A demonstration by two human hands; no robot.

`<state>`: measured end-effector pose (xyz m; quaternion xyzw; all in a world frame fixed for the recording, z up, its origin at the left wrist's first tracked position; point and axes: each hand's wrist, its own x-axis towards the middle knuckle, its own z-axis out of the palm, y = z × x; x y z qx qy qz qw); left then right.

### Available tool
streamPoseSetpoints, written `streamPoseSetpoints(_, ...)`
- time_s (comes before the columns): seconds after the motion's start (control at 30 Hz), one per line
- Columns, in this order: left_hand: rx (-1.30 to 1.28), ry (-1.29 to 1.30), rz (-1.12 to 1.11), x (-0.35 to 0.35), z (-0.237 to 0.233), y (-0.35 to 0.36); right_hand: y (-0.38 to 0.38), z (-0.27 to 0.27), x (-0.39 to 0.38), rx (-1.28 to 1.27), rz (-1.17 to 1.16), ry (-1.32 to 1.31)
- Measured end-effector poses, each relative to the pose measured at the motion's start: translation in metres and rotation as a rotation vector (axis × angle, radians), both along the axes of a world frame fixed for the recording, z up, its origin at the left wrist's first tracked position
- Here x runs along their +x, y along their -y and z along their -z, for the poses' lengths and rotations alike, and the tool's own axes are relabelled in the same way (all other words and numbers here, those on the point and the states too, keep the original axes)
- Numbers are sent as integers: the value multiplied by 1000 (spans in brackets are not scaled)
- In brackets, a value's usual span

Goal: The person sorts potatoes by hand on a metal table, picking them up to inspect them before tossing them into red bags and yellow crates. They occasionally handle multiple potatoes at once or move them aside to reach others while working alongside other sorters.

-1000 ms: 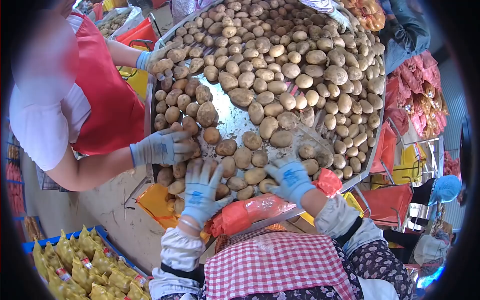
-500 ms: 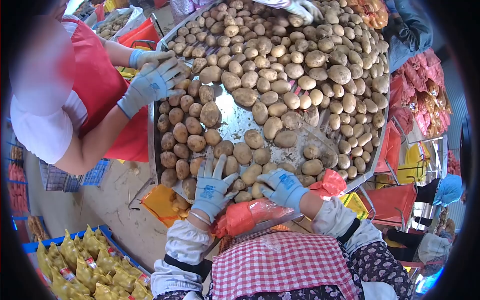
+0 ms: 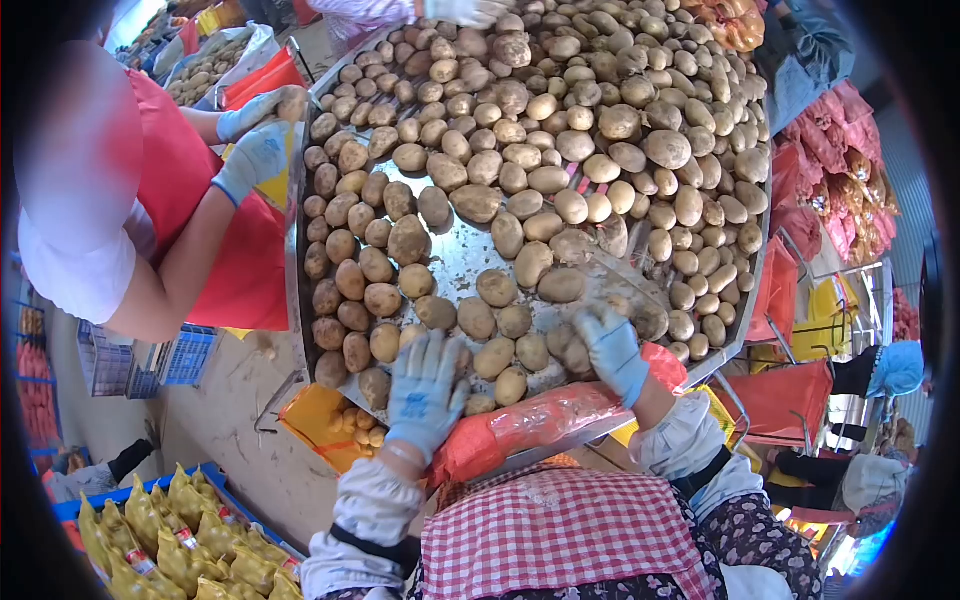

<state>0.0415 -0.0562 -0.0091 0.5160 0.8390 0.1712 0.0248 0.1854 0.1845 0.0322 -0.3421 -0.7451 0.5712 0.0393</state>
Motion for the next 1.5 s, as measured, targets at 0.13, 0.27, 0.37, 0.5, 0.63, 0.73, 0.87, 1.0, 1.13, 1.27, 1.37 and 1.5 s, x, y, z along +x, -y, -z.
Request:
streamPoseSetpoints(0.13, -98, -7, 49, 3, -15, 35, -5, 7, -15, 546, -166, 359)
streamPoseSetpoints(0.27, -29, 167, -42, -6, -33, 5, 31, -8, -50, 428, -353, 319)
streamPoseSetpoints(0.37, 106, 38, 6, -3, -20, -21, 39, 8, -70, 534, -469, 465)
streamPoseSetpoints(0.5, -33, -67, -11, -2, -8, 11, 29, 18, -74, 499, -462, 369)
streamPoseSetpoints(0.63, -275, 98, -176, -2, -26, 28, 44, -21, -75, 574, -698, 406)
streamPoseSetpoints(0.73, -142, 147, -115, 0, -36, 4, 32, 14, -68, 715, -568, 219)
streamPoseSetpoints(0.87, -20, 28, 2, 5, -26, 0, -2, 15, -47, 1016, -255, 275)
streamPoseSetpoints(1.0, -110, 263, -223, -1, -33, 16, -8, 13, -49, 980, -269, 602)
streamPoseSetpoints(1.13, 41, 239, -33, 4, -52, -31, -30, 6, -45, 615, -240, 545)
streamPoseSetpoints(1.27, 41, -7, 140, 11, -24, -41, -26, -8, -19, 131, 12, 91)
streamPoseSetpoints(1.37, -150, 23, 80, 6, -37, -40, -20, -33, -2, 485, -67, -63)
streamPoseSetpoints(1.5, 300, 1005, -127, 21, -76, -75, 0, -62, 12, 680, -228, -167)
